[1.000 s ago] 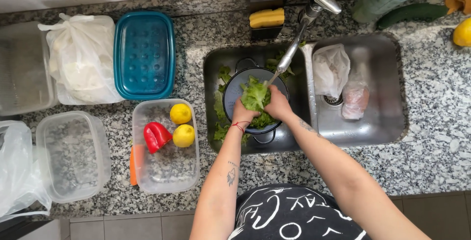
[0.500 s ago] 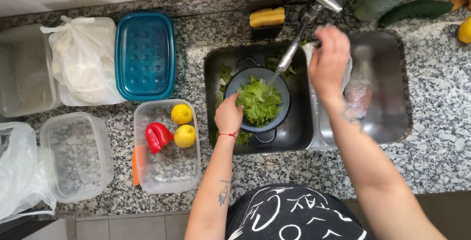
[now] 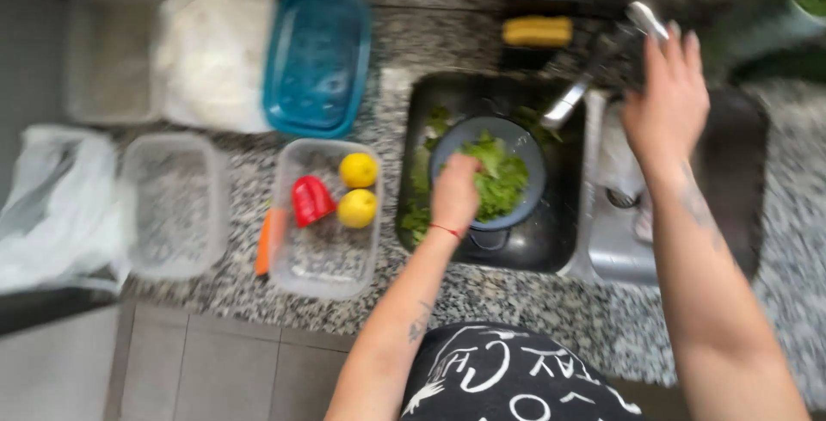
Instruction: The person washes lettuce leaves under running water in a kitchen sink, using a blue colander to hold them. They tear the lettuce into smaller pieces and place them into a clear plastic container. The person also handles a container of brown granular food and places it on a table alongside the lettuce.
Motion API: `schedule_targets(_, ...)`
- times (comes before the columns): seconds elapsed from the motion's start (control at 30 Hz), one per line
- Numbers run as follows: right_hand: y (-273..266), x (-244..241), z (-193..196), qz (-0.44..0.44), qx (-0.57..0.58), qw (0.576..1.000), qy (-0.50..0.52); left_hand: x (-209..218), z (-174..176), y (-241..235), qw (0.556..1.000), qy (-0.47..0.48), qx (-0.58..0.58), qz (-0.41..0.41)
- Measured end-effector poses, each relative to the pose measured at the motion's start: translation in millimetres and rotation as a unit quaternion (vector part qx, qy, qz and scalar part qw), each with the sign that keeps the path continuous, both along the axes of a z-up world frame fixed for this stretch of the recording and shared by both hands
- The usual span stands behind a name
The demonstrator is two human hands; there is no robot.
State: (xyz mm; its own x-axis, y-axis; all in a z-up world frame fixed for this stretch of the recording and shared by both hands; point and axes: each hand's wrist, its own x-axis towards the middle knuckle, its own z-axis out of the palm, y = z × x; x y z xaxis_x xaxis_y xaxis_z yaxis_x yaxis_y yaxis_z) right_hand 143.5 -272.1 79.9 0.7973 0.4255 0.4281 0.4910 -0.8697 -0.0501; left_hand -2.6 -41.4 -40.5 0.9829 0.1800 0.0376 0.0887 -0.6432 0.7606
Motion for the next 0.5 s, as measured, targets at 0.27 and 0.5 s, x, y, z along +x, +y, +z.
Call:
schedule_targets(0.27, 65, -142, -71, 0.102, 0.151, 0.935, 0.305, -46, 25, -13, 0.989, 0.001, 0.130, -0.066)
schedule_targets(0.5, 103, -170, -48, 0.053, -0.030, 0.917, 0.394, -95, 116, 57, 0.974, -0.119, 0.164, 0.101)
